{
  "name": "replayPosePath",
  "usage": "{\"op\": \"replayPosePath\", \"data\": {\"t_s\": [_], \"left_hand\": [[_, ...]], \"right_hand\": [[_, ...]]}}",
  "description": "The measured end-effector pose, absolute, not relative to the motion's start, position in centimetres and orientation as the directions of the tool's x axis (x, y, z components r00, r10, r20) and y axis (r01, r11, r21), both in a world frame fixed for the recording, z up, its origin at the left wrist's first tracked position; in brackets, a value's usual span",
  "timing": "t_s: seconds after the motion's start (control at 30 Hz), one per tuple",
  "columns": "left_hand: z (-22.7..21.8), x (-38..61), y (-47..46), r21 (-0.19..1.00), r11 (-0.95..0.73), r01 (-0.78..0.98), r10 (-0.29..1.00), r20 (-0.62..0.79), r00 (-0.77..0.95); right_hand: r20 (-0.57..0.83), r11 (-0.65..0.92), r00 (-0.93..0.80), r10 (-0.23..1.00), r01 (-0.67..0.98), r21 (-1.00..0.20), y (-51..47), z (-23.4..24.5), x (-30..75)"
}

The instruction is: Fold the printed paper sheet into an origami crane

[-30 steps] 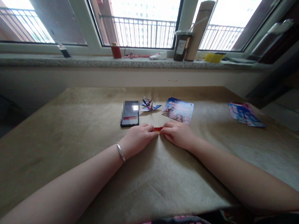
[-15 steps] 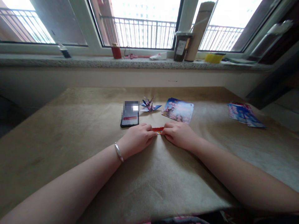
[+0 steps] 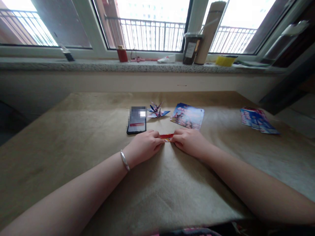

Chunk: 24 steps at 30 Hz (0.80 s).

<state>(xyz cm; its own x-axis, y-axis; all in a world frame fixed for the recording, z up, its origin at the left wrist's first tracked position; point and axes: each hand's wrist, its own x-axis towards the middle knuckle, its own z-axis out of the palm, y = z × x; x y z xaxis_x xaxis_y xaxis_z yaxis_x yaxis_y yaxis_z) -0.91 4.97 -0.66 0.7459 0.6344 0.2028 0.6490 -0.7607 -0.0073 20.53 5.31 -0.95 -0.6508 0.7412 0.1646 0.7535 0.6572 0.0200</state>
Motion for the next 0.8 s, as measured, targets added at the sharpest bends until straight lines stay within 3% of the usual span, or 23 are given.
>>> {"op": "replayPosePath", "data": {"t_s": [0.6,0.8], "left_hand": [[-0.47,-1.09,5.35,0.034,-0.775,0.631,0.624,0.199,0.756],[-1.02,-1.38,5.72,0.138,-0.783,0.606,0.62,0.232,0.749]], "right_hand": [[0.151,0.66,-0.656,0.739,0.751,0.032,5.53,-0.8,20.94],[0.148,0.648,-0.644,0.751,0.762,0.027,5.49,-0.73,21.1]]}}
